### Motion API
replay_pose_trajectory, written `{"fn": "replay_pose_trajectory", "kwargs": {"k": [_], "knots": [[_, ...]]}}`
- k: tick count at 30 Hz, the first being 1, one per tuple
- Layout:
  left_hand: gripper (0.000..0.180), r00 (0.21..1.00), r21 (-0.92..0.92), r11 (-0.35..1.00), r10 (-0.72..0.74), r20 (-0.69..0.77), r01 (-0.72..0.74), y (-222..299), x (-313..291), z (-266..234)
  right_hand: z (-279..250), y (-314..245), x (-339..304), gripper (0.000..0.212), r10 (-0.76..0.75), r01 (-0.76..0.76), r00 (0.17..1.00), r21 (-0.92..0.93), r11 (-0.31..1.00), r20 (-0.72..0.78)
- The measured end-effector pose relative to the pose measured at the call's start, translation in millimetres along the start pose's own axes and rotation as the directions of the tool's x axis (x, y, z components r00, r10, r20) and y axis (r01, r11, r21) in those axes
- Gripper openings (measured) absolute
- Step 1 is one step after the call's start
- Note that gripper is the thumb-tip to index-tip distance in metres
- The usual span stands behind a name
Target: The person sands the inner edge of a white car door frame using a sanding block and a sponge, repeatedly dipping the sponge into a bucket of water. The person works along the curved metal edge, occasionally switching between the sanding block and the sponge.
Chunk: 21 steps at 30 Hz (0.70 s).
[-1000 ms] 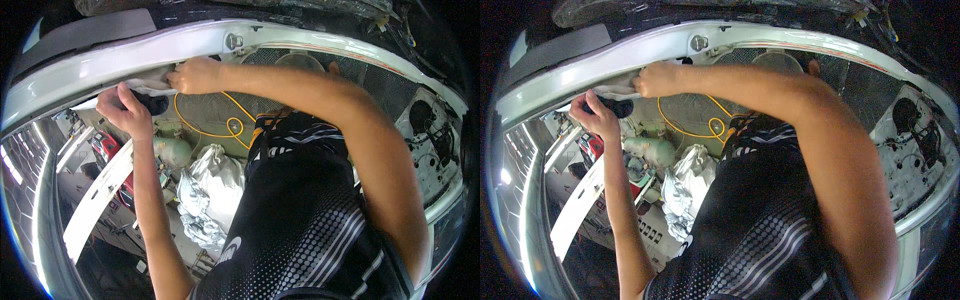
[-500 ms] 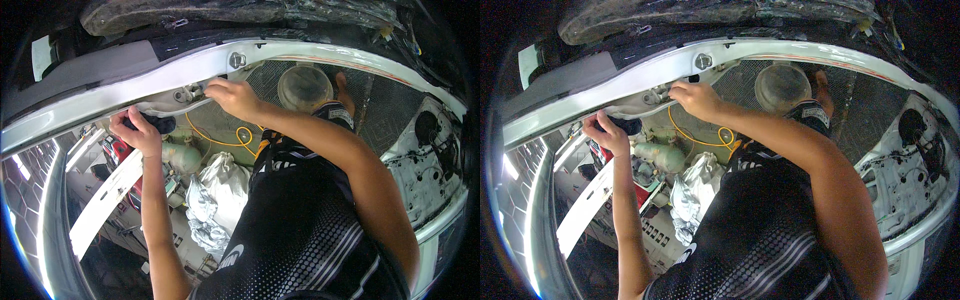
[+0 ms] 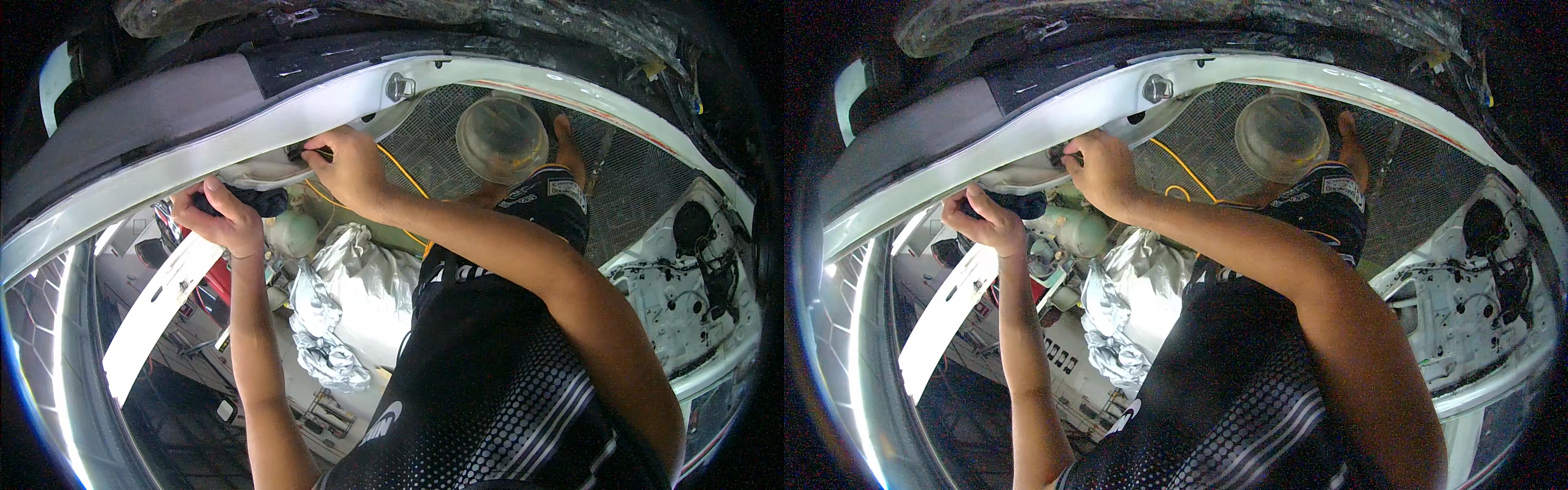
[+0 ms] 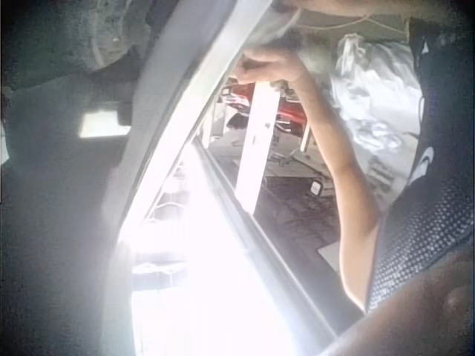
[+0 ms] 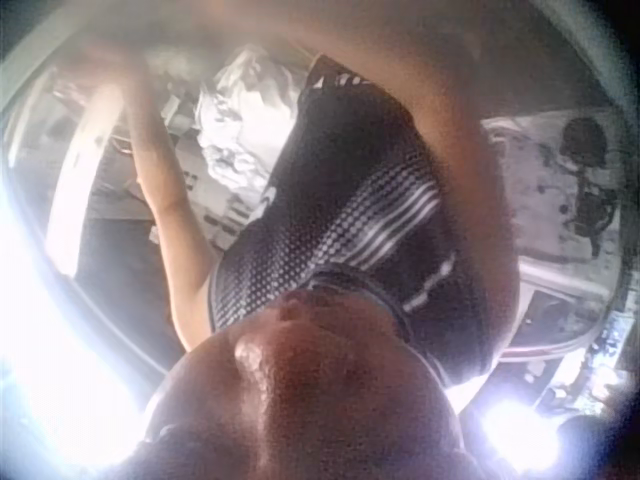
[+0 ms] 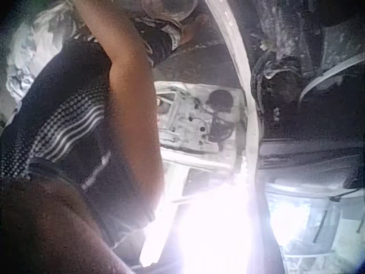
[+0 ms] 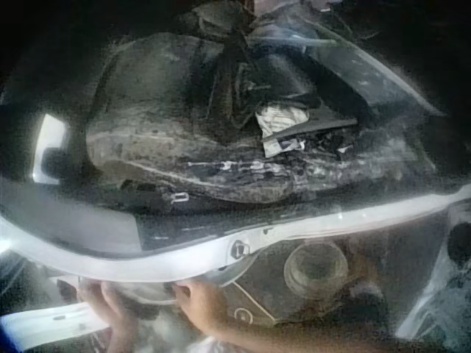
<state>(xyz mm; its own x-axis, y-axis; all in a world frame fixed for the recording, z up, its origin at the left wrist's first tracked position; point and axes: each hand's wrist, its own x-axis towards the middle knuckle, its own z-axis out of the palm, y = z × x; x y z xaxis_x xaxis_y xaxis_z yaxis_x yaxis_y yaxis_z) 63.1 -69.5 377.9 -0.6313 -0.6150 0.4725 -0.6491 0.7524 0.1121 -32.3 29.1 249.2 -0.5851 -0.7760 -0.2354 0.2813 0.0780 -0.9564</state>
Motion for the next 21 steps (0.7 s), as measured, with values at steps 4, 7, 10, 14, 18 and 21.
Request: {"fn": "replay_pose_trajectory", "kwargs": {"k": [4, 7, 10, 14, 18, 21], "knots": [[0.024, 1.000, 0.082, 0.997, 0.011, -0.019, -0.010, 1, -1, -1, 5, -4, 1, 0.012, 0.057, -0.069, 0.997, 0.257, 0.964, 0.053], [0.024, 1.000, 0.113, 0.994, -0.005, -0.001, 0.005, 2, 0, -2, 12, 4, 4, 0.008, -0.040, 0.042, 0.999, 0.221, 0.974, -0.016], [0.023, 1.000, 0.124, 0.992, 0.004, -0.002, -0.004, 4, 2, -1, 1, 15, 9, 0.007, -0.152, 0.152, 0.988, -0.008, 0.988, 0.033], [0.023, 0.999, 0.043, 0.999, -0.032, -0.042, 0.034, 4, 0, 0, 8, 1, 3, 0.007, -0.048, 0.052, 0.999, 0.204, 0.978, -0.026], [0.023, 0.999, 0.085, 0.996, -0.036, -0.024, 0.037, 8, 2, -1, 7, 13, 1, 0.009, -0.120, 0.121, 0.992, 0.028, 0.992, -0.024], [0.022, 1.000, 0.092, 0.996, -0.005, 0.003, 0.005, 6, 4, 0, -5, 17, 3, 0.011, -0.129, 0.130, 0.991, -0.036, 0.991, 0.032]]}}
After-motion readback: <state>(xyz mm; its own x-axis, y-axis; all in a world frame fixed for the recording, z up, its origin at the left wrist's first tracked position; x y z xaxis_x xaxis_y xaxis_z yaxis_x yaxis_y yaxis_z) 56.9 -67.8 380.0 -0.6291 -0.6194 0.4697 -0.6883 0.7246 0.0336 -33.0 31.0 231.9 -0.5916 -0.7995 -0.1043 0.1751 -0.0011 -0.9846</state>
